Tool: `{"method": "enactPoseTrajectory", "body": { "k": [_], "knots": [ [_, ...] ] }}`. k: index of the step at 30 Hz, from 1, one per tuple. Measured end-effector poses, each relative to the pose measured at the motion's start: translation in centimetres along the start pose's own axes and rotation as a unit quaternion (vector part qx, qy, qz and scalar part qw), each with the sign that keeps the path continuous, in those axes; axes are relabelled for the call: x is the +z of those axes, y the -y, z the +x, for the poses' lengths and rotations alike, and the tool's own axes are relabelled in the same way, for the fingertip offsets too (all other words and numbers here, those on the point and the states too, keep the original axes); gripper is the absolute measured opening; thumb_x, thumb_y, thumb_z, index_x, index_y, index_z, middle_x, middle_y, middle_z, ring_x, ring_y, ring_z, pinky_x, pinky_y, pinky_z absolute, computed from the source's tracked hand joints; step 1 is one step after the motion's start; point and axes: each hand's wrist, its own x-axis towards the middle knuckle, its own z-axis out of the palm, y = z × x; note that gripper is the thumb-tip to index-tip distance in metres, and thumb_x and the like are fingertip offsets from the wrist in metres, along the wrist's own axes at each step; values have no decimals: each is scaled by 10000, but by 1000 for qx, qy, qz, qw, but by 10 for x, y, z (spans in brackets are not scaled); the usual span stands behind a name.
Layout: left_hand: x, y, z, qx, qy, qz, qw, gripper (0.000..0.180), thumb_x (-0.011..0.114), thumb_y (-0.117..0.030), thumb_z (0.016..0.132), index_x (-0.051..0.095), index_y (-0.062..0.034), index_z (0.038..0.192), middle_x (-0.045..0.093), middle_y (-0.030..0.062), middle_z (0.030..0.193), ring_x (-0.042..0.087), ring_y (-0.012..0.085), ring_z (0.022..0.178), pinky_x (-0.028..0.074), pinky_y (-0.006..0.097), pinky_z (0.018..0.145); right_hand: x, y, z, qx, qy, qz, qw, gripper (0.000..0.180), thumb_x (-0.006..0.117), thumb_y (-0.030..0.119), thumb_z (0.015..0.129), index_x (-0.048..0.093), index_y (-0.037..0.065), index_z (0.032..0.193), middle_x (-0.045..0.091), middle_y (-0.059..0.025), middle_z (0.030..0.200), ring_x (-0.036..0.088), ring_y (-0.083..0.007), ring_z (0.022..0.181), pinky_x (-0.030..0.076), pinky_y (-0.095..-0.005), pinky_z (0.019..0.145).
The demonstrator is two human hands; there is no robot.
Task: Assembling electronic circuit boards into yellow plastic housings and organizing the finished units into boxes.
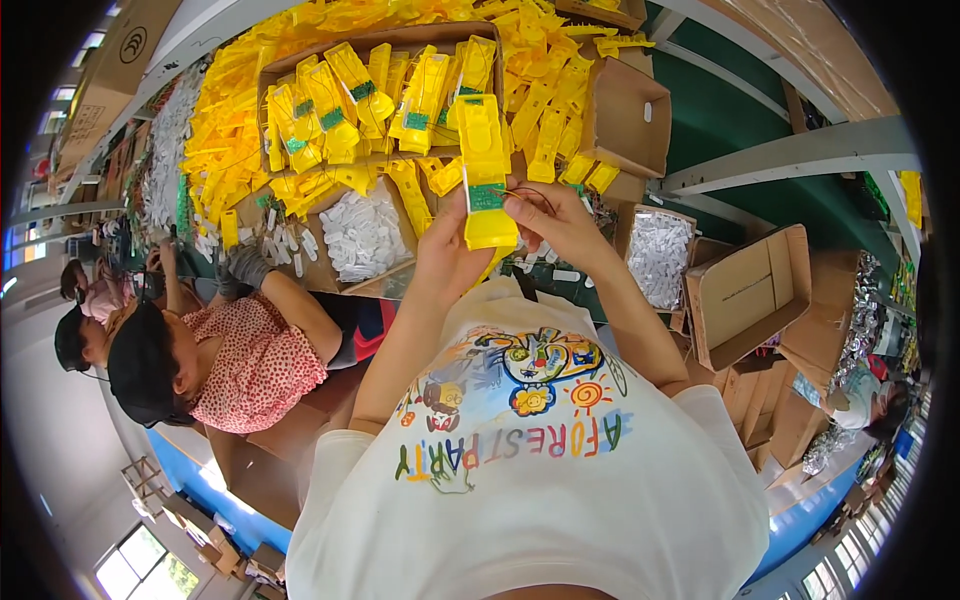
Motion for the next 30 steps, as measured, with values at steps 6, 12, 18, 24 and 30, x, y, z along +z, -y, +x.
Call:
{"method": "enactPoseTrajectory", "body": {
  "k": [6,12,18,24,30],
  "knots": [
    [7,9,2,48,-26,31,998,451,414,-332,942,433,-4,1250,529,122,1199,517,251,1084,413,405,920,-6,-1,6,-10,35,-12,999,280,615,261,862,639,15,994,572,26,646,508,-31,564,420,-194,458],
    [-10,-6,6,38,-106,145,983,460,437,-305,940,396,6,1275,520,141,1212,504,249,1121,373,380,975,-23,-3,13,37,85,-59,994,246,654,214,831,649,2,957,571,6,635,475,-50,509,401,-193,476],
    [1,-6,0,61,-166,278,944,423,424,-297,945,429,13,1232,551,131,1158,557,229,1033,441,332,881,-71,45,5,-28,286,-66,956,623,637,167,807,330,62,1340,601,-63,822,603,-158,822,451,-266,808],
    [-9,-18,-4,44,-190,159,968,413,465,-168,903,399,13,1268,590,130,1062,579,210,968,450,319,845,-80,29,4,53,294,431,852,755,679,229,759,276,-44,1336,462,-255,1216,534,-301,1086,403,-384,993],
    [2,-7,-1,68,-220,341,911,404,573,-15,778,504,32,1173,597,89,985,568,149,845,441,291,807,-68,44,10,-14,169,343,924,484,508,183,900,341,-46,1293,428,-279,1280,468,-341,1181,526,-311,813]
  ]
}}
